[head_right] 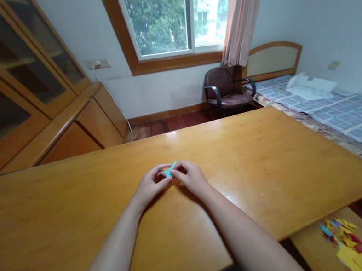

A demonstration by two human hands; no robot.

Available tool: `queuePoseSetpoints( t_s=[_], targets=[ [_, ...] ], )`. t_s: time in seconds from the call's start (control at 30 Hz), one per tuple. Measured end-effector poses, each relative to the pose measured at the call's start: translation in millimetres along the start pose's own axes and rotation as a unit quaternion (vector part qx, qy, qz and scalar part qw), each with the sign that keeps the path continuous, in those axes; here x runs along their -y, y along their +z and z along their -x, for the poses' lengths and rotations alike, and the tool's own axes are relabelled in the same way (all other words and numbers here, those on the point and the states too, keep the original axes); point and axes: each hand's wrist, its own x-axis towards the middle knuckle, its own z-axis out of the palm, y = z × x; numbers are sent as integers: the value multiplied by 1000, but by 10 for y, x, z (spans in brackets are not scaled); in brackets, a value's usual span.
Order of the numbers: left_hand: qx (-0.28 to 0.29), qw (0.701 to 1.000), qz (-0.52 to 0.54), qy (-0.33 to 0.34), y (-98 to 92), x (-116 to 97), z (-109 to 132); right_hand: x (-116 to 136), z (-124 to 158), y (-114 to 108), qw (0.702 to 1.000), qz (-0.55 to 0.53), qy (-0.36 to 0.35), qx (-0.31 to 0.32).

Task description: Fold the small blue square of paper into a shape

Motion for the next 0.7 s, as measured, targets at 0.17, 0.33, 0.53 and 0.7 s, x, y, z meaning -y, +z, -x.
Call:
queuePoseSetpoints(
  t_s=[0.17,0.33,0.53,0.7],
  targets=[
    [-3,1000,24,-11,-3,45,-13,-26,0,1,999,-32,8,8],
    [-8,998,55,-21,-9,59,-25,-59,9,4,997,-74,31,6],
    [-6,998,52,-18,-5,63,-26,-63,3,-1,995,-92,34,9],
    [-9,999,36,-16,-2,71,-25,-95,-1,-1,995,-96,33,8]
  ],
)
